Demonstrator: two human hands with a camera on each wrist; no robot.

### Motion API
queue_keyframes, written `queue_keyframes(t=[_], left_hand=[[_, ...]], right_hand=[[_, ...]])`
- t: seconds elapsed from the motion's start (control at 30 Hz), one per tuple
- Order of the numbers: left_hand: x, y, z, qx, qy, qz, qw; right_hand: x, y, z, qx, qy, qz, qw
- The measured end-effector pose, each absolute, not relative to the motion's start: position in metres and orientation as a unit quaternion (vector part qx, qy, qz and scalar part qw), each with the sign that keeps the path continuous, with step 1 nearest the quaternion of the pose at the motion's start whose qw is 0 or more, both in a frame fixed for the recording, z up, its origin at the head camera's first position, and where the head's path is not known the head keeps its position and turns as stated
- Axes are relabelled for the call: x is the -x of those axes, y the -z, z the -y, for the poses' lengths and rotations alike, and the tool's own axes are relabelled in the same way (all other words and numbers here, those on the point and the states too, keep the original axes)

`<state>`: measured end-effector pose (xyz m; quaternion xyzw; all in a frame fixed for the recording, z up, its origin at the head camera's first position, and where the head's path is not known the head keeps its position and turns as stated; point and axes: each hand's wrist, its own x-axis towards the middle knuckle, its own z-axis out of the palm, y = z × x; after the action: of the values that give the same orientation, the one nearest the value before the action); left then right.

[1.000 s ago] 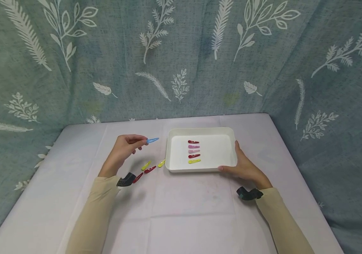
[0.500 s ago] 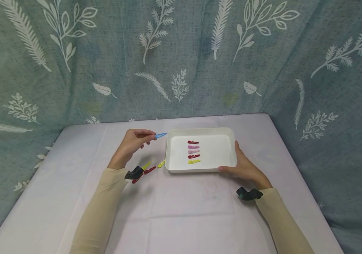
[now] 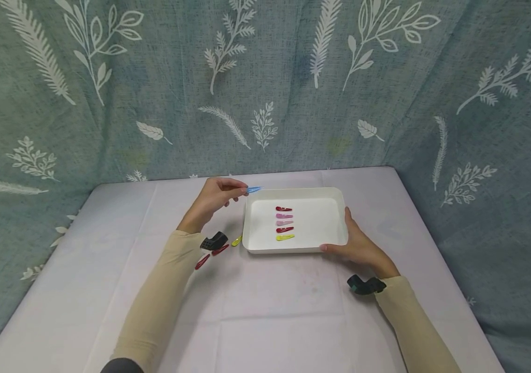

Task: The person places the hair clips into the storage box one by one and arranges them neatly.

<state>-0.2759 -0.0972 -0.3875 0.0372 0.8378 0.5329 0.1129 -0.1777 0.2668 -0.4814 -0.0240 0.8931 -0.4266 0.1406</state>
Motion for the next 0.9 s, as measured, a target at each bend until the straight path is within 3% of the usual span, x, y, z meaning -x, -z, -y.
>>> queue_keyframes(t=[0.9], left_hand=[[0.298, 0.406, 0.027, -0.066, -0.529, -0.834, 0.141]], right_hand=[[0.178, 0.481, -0.267, 0.020, 0.426, -0.893, 0.142]])
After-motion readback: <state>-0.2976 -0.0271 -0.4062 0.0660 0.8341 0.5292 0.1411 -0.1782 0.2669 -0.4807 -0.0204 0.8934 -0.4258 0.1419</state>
